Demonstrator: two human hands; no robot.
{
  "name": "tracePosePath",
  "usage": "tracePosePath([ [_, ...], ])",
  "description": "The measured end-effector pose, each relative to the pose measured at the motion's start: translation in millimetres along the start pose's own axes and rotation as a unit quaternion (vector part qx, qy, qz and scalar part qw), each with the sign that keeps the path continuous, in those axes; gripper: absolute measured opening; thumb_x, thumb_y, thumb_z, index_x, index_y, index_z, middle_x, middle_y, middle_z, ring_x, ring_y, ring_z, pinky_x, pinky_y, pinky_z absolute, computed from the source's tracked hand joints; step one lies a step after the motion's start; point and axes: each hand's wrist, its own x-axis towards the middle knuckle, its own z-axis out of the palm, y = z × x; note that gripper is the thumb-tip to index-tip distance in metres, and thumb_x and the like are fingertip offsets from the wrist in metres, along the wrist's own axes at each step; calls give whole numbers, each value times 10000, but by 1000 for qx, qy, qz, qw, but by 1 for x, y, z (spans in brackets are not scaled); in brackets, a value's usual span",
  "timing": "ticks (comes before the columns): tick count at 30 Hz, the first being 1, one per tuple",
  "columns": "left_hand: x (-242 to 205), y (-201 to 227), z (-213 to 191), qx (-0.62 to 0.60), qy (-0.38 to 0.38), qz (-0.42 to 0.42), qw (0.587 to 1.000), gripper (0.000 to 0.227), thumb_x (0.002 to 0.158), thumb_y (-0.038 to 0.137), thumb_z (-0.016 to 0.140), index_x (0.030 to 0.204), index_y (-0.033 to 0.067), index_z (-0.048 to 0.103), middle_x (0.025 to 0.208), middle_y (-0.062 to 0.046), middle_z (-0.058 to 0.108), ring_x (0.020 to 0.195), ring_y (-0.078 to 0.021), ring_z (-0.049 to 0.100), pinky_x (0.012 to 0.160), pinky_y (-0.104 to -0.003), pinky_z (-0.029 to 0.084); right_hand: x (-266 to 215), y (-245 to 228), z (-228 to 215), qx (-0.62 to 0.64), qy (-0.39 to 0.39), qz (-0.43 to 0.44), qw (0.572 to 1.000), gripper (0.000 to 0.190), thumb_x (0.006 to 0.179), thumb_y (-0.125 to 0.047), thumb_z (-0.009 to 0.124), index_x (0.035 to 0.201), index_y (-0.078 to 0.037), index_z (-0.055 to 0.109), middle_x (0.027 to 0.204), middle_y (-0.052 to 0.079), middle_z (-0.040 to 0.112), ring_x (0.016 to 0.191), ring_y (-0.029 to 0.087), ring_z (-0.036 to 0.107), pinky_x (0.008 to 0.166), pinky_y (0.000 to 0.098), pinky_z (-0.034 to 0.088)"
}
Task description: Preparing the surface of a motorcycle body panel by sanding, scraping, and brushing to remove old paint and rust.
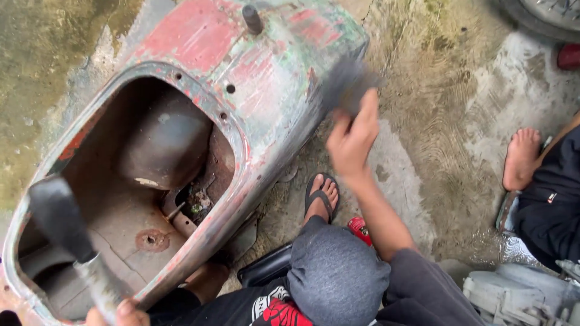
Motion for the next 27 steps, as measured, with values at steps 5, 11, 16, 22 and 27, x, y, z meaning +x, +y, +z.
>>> tracePosePath([
  [5, -39, 138, 63, 122, 84, 119, 982, 286, 1148, 126, 523, 949, -78, 495, 609, -144, 464, 506, -179, 386, 549, -309, 342, -13, -39, -6, 24, -7, -74, 997, 400, 842, 45, 616, 1227, 67, 510, 1010, 197, 542, 800, 322, 504, 723, 430, 387],
  [11, -51, 170, 66, 136, 64, 131, 980, 257, 1155, 106, 553, 975, -77, 555, 608, -119, 487, 515, -161, 400, 546, -266, 325, 19, -37, -13, 26, -2, 35, 999, 445, 937, 76, 555, 1345, 148, 391, 1128, 283, 569, 923, 403, 595, 846, 484, 490],
  [16, -44, 191, 73, 182, 60, 137, 972, 281, 1196, 95, 563, 1019, -123, 576, 638, -153, 515, 538, -190, 443, 576, -276, 361, -3, -45, -1, 47, 17, -128, 991, 226, 818, 29, 633, 1010, -91, 635, 709, -56, 380, 538, 96, 295, 430, 291, 214],
  [22, -45, 198, 77, 184, 64, 161, 967, 255, 1202, 53, 561, 1019, -124, 576, 634, -150, 502, 525, -186, 419, 548, -289, 357, 13, -50, -9, 34, 9, 15, 999, 584, 971, 54, 588, 1469, 152, 299, 1124, 243, 619, 921, 318, 618, 850, 440, 543],
  [27, -28, 163, 69, 215, 67, 191, 955, 263, 1216, 88, 566, 1106, -147, 600, 840, -220, 594, 677, -235, 512, 729, -330, 445, 47, -36, -12, 37, -6, 16, 999, 188, 895, 106, 516, 1078, 76, 492, 749, 83, 445, 518, 170, 357, 431, 356, 308],
])
